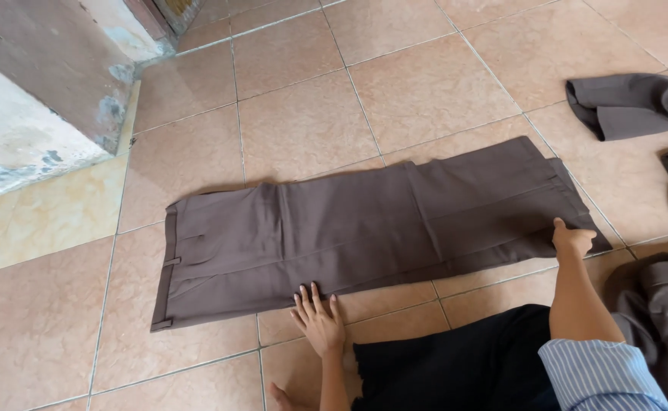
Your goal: Folding brown pants into neat rectangles on a tiled floor.
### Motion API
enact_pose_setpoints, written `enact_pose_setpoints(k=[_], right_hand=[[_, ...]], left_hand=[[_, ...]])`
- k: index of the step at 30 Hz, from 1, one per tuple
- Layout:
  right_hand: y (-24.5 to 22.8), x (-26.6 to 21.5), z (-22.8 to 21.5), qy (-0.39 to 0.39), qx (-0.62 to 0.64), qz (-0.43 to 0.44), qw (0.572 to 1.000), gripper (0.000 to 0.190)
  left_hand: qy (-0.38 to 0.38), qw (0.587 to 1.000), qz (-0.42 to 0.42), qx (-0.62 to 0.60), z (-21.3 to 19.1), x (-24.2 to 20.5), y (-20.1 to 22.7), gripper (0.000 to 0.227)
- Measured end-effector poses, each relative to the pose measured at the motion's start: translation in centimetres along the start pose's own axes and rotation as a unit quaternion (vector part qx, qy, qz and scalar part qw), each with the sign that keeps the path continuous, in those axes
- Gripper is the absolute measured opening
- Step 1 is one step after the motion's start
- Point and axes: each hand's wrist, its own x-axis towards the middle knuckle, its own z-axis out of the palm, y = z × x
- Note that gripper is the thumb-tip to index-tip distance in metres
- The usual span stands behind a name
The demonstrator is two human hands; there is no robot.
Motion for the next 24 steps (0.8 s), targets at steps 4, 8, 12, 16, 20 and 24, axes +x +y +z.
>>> enact_pose_setpoints(k=[4, 8, 12, 16, 20, 24], right_hand=[[-0.5, 1.3, 1.2, -0.02, 0.107, 0.013, 0.994, 0.05], [0.2, 4.9, 2.8, -0.017, 0.191, -0.096, 0.977, 0.013], [-6.4, -1.4, -2.7, -0.005, 0.285, -0.24, 0.928, 0.006], [-5.6, -2.1, -6.0, 0.141, 0.35, -0.143, 0.915, 0.015], [2.6, 3.2, -4.6, -0.025, 0.342, 0.157, 0.926, 0.02], [1.7, 1.8, -3.8, 0.012, 0.227, 0.157, 0.961, 0.038]], left_hand=[[0.02, 0.999, -0.008, -0.026, -0.2, 0.0, 0.3, 0.054], [0.047, 0.997, 0.053, -0.027, -0.4, -0.2, 0.6, 0.025], [0.039, 0.997, 0.06, -0.019, -0.2, -0.2, 0.6, 0.023], [0.046, 0.996, 0.077, -0.028, -0.7, -0.2, 0.8, 0.021], [0.063, 0.993, 0.094, -0.028, -1.6, -0.1, 1.2, 0.015], [0.055, 0.993, 0.103, -0.035, -2.0, -0.2, 1.5, 0.017]])
